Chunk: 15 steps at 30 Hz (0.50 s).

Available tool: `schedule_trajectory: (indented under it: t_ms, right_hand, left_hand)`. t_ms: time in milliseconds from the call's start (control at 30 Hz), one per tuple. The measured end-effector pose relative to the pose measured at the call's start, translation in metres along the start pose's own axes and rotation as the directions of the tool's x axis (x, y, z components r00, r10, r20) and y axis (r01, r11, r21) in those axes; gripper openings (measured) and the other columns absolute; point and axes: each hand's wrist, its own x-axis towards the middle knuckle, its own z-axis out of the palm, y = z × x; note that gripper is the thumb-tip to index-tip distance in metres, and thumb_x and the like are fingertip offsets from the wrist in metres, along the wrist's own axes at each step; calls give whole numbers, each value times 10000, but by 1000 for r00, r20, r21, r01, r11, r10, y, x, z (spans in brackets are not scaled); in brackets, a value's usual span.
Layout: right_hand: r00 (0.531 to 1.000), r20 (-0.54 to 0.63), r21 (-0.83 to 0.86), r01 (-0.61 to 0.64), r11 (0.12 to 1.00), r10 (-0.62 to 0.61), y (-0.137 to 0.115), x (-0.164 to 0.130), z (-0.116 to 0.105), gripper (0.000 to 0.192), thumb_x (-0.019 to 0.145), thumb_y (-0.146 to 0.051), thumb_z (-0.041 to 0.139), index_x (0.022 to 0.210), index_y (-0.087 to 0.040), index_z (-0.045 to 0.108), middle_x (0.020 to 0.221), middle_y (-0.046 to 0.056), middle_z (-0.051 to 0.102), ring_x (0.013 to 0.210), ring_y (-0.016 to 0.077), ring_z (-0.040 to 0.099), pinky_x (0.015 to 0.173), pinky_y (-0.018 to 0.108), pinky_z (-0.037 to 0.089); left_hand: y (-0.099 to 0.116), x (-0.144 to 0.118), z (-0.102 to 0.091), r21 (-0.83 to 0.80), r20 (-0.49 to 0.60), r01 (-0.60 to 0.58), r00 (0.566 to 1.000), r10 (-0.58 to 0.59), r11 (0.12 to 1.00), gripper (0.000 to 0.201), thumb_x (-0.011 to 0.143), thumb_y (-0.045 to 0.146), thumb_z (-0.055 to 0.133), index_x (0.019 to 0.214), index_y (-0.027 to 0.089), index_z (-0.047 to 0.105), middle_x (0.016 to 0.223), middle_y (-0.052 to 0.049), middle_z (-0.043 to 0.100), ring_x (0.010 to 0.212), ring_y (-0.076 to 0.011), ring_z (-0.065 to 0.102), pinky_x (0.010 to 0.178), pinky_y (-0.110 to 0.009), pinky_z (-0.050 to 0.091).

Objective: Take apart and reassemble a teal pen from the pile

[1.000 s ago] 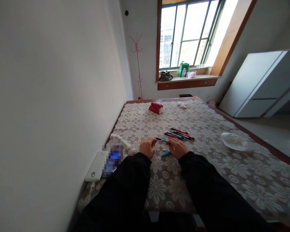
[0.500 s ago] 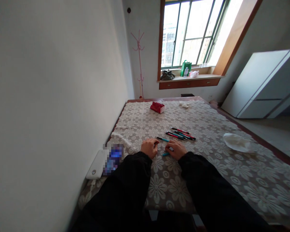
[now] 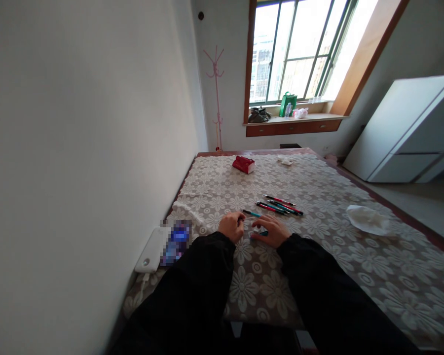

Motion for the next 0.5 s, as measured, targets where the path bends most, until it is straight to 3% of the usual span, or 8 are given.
schedule_trajectory:
  t_ms: [133, 267, 400, 500]
  right_hand:
    - [994, 89, 28, 64, 998, -66, 0, 0, -1, 283, 808, -402, 737, 1040, -246, 690, 1000, 64, 689, 945, 251, 615, 863, 387, 479]
    - [987, 117, 67, 104, 992, -111, 2, 1, 1, 165, 854, -357, 677, 964, -237, 698, 1011, 76, 669, 956, 249, 611, 868, 380, 490]
    - [989, 68, 103, 127, 987, -135, 1, 1, 0, 117, 900, -301, 580, 888, -222, 666, 962, 81, 669, 923, 239, 610, 855, 373, 490]
    - [998, -22, 118, 69, 991, -66, 1, 0, -3, 156, 934, -266, 468, 931, -208, 613, 894, 74, 670, 842, 214, 618, 799, 342, 491]
  left_hand:
    - [-1, 0, 2, -20, -12, 5, 1000, -5, 1000, 225, 834, 126, 512, 950, 217, 682, 904, -42, 712, 886, -204, 637, 839, -313, 499]
    - [-1, 1, 3, -49, -19, 5, 1000, -6, 999, 226, 829, 107, 499, 933, 211, 670, 910, -45, 708, 888, -200, 637, 848, -312, 499]
    - [-2, 2, 3, -84, -17, 12, 1000, -14, 996, 230, 837, 100, 495, 947, 212, 663, 928, -44, 711, 894, -192, 646, 859, -299, 500]
    - [-3, 2, 3, -109, -21, 29, 999, -31, 994, 232, 837, 88, 485, 949, 204, 652, 912, -45, 709, 873, -188, 649, 850, -293, 503]
